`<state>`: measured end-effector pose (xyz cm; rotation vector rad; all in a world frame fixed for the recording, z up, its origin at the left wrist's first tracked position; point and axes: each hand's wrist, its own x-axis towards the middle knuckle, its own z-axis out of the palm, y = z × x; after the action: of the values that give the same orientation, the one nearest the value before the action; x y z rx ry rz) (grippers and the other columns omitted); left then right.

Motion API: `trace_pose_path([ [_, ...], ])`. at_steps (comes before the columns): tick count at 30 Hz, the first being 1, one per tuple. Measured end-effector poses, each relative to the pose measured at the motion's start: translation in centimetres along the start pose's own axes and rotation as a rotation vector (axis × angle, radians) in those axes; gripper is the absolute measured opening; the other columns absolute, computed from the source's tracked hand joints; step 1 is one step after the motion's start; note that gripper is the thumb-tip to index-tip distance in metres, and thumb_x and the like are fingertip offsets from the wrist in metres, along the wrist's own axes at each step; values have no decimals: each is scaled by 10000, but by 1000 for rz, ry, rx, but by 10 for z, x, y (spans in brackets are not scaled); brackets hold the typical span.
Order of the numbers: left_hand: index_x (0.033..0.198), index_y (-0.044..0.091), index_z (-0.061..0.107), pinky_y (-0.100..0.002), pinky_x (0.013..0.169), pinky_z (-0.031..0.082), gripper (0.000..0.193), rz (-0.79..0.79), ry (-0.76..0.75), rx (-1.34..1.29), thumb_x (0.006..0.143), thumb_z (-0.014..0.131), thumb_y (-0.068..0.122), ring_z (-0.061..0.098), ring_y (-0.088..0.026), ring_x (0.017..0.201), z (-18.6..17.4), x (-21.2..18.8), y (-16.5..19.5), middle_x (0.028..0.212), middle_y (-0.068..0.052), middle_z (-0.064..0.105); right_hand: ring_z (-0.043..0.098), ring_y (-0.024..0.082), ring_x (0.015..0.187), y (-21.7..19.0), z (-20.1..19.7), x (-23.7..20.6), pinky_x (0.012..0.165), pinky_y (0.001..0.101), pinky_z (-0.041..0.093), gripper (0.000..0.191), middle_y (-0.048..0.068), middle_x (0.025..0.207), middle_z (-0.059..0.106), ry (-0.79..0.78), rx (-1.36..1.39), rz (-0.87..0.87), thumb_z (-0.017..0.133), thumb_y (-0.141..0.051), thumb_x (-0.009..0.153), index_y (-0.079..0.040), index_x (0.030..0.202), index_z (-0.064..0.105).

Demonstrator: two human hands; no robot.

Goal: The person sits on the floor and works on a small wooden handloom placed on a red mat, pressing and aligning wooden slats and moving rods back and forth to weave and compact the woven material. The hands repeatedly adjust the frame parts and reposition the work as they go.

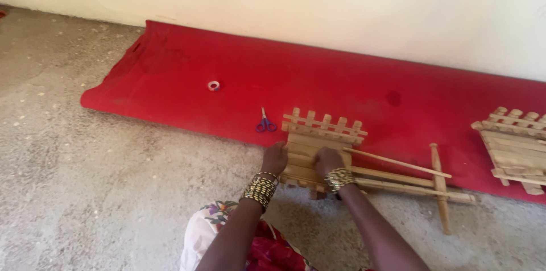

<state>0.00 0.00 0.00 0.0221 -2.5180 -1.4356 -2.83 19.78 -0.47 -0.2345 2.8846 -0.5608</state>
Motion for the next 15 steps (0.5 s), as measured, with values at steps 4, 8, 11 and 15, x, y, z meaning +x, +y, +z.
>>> trace_pose_path([
  [4, 921, 15, 656, -567, 772, 483, 406, 14, 33, -77, 1038, 434, 334, 631, -489, 888, 6, -8, 30, 879, -272, 673, 770, 298, 835, -32, 6, 5, 828, 416, 601, 144, 160, 878, 775, 53, 236, -164, 685, -203, 863, -116, 861, 800],
  [8, 866, 4, 657, -569, 775, 478, 471, -103, 2, -76, 1049, 427, 372, 643, -486, 867, 33, 5, 56, 847, -280, 665, 705, 388, 820, -30, -17, 12, 784, 467, 569, 238, 219, 854, 728, -129, -137, -480, 793, -263, 797, -35, 844, 742],
  [11, 844, 6, 687, -560, 766, 504, 433, -18, -16, 3, 972, 525, 387, 657, -476, 863, 43, 9, 58, 847, -280, 675, 728, 367, 825, -16, -31, 10, 810, 446, 583, 234, 217, 871, 729, -272, -164, -384, 760, -266, 846, -33, 834, 744],
  [15, 864, 24, 691, -546, 770, 518, 415, -13, -184, -2, 969, 536, 394, 668, -453, 853, 45, -7, 57, 850, -258, 691, 753, 316, 868, 32, -46, -4, 866, 424, 588, 176, 197, 929, 766, -269, -51, -322, 680, -34, 788, -80, 889, 816],
])
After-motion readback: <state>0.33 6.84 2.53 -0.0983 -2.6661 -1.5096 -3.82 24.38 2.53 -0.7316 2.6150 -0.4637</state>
